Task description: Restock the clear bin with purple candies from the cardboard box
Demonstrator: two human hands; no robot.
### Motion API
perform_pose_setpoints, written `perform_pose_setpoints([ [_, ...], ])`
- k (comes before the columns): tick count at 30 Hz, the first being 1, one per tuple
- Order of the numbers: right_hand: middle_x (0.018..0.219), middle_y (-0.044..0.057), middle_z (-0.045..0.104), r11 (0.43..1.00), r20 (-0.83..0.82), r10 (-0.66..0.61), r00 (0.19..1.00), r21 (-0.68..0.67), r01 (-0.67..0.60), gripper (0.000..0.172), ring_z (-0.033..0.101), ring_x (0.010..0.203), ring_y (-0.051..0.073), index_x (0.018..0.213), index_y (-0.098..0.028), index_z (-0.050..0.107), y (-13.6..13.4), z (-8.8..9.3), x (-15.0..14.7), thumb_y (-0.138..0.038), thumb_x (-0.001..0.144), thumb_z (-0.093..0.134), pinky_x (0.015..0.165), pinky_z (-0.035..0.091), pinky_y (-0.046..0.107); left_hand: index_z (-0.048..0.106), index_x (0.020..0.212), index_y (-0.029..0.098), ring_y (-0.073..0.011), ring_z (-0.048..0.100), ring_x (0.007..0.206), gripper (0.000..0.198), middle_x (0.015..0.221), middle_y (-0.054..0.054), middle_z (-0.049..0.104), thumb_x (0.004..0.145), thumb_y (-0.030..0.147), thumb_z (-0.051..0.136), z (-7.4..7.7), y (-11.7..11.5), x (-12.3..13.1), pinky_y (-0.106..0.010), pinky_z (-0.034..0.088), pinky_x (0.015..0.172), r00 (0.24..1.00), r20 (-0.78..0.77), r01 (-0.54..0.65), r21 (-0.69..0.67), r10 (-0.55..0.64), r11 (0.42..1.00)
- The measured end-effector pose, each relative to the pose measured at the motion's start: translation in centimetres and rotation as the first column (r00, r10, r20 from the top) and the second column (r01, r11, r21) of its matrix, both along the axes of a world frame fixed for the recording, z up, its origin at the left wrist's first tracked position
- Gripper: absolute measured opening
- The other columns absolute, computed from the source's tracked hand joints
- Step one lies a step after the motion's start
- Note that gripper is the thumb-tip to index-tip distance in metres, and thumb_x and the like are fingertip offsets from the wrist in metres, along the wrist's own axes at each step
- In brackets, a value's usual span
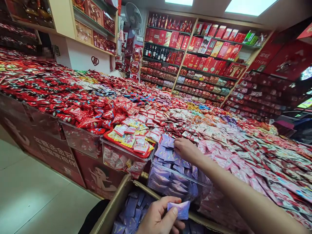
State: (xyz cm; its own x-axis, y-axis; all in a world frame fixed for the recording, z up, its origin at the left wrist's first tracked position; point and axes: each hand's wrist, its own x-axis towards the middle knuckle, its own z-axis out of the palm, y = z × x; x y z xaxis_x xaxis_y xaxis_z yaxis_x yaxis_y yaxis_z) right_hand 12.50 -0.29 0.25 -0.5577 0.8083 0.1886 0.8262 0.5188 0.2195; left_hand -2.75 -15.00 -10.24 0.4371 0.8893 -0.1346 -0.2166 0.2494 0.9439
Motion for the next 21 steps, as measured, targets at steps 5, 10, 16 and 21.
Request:
perform_pose_setpoints([
  [5,0.084,0.008,0.061,0.999,-0.078,0.024,0.997,-0.019,-0.026,0.011,0.055,0.082,0.018,0.075,-0.014,0.06,0.2,0.8,0.4,-0.023,0.075,0.053,0.073,0.039,0.027,0.058,0.098,0.013,-0.0152,0.062,0.054,0.05,0.064,-0.006,0.065,0.067,0.052,0.057,0.4,0.2,0.0,-0.022,0.045,0.05,0.996,0.076,-0.04,-0.007,0.041,0.999],
  [10,0.089,0.007,0.061,0.999,-0.49,0.051,0.87,0.026,-0.044,0.014,0.055,0.083,0.017,0.083,-0.018,0.058,-6.2,2.7,1.5,-0.026,0.078,0.048,0.073,0.043,0.027,0.056,0.1,0.015,-0.0173,0.065,0.064,0.043,0.078,-0.006,0.065,0.069,0.046,0.059,1.1,0.4,-0.2,-0.022,0.046,0.052,0.966,0.257,-0.02,-0.061,0.035,0.998],
  [16,0.079,0.006,0.063,0.947,-0.682,-0.28,0.676,-0.313,0.077,0.031,0.056,0.063,0.016,0.102,-0.021,0.053,-17.0,-1.7,1.3,-0.033,0.074,0.054,0.056,0.046,0.025,0.054,0.1,0.015,-0.0148,0.064,0.062,0.035,0.077,-0.005,0.066,0.075,0.04,0.056,1.8,-0.2,-0.1,-0.022,0.048,0.053,0.938,0.33,0.131,-0.055,-0.105,0.99],
  [21,0.066,0.003,0.058,0.805,-0.773,-0.549,0.317,-0.591,-0.046,0.025,0.051,0.056,0.013,0.075,-0.016,0.058,-18.4,-5.4,0.9,-0.04,0.074,0.052,0.05,0.041,0.023,0.052,0.1,0.014,-0.013,0.064,0.056,0.036,0.076,-0.005,0.066,0.076,0.04,0.055,1.7,-0.3,0.1,-0.02,0.047,0.049,0.96,0.253,0.147,-0.076,-0.124,0.986],
])
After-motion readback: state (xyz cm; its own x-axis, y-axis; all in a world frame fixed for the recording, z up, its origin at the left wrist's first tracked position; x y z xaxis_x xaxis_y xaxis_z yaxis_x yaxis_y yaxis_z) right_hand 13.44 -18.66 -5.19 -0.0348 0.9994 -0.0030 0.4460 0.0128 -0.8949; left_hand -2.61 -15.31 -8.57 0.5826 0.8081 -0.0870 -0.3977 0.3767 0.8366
